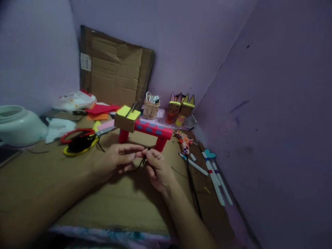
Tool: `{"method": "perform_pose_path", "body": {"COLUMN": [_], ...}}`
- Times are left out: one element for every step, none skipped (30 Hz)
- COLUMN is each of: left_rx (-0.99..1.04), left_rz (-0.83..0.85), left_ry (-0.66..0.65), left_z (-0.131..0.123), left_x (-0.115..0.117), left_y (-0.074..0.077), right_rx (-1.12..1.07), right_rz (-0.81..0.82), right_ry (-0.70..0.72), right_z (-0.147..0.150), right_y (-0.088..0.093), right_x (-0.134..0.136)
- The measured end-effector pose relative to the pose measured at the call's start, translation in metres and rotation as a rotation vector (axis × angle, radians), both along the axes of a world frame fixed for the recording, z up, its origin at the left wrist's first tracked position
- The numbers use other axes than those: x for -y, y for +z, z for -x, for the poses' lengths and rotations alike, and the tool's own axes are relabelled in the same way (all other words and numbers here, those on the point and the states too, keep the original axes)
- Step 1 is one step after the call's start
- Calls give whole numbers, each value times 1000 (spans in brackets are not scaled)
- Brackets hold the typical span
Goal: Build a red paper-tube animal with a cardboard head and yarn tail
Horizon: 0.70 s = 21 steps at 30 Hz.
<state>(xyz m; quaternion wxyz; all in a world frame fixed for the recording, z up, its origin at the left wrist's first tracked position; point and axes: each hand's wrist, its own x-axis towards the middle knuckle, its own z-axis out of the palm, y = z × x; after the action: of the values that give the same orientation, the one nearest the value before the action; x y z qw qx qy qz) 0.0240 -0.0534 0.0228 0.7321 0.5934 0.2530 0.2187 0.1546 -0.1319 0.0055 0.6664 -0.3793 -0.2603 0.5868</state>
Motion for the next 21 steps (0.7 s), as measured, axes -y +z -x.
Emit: {"method": "perform_pose_path", "body": {"left_rx": [-6, -18, -33, -42, -42, -37, -32, -29, -31, -35, -40, -43, -43, -36, -28, -21, -17, -17, -20, -26, -33], "left_rz": [37, 56, 62, 60, 52, 34, 11, -10, -29, -44, -54, -57, -53, -43, -28, -10, 4, 15, 25, 35, 46], "left_ry": [-38, -74, -99, -115, -121, -122, -117, -108, -98, -86, -73, -60, -50, -41, -34, -27, -20, -14, -11, -9, -7], "left_z": [-1, -3, -4, -4, -5, -5, -5, -5, -6, -6, -7, -7, -8, -8, -9, -9, -9, -10, -10, -10, -11], "left_x": [1, 3, 4, 5, 6, 7, 7, 7, 7, 7, 7, 7, 8, 8, 8, 8, 9, 9, 10, 10, 10], "left_y": [-3, -5, -6, -7, -8, -9, -10, -12, -13, -15, -16, -18, -19, -20, -20, -20, -19, -18, -18, -17, -16], "right_rx": [-35, -58, -73, -78, -79, -76, -70, -61, -52, -45, -40, -39, -39, -43, -48, -52, -57, -65, -76, -91, -107], "right_rz": [-3, -3, -3, -6, -11, -15, -20, -22, -23, -23, -20, -16, -13, -13, -14, -15, -16, -16, -14, -11, -9], "right_ry": [-1, 7, 14, 14, 3, -13, -33, -53, -71, -87, -96, -101, -106, -114, -124, -132, -141, -146, -147, -146, -148], "right_z": [-1, -2, -2, -2, -2, -2, -1, -1, 0, 0, 1, 1, 1, 2, 2, 2, 2, 3, 3, 3, 2], "right_y": [1, 1, 2, 1, 1, 0, 0, -1, -1, -1, -1, -1, -1, -1, -1, -1, -1, -1, 0, 0, 1], "right_x": [0, 1, 1, 2, 2, 2, 2, 1, 1, 0, 0, -1, -1, -1, -1, -1, -1, -1, 0, 0, 0]}}
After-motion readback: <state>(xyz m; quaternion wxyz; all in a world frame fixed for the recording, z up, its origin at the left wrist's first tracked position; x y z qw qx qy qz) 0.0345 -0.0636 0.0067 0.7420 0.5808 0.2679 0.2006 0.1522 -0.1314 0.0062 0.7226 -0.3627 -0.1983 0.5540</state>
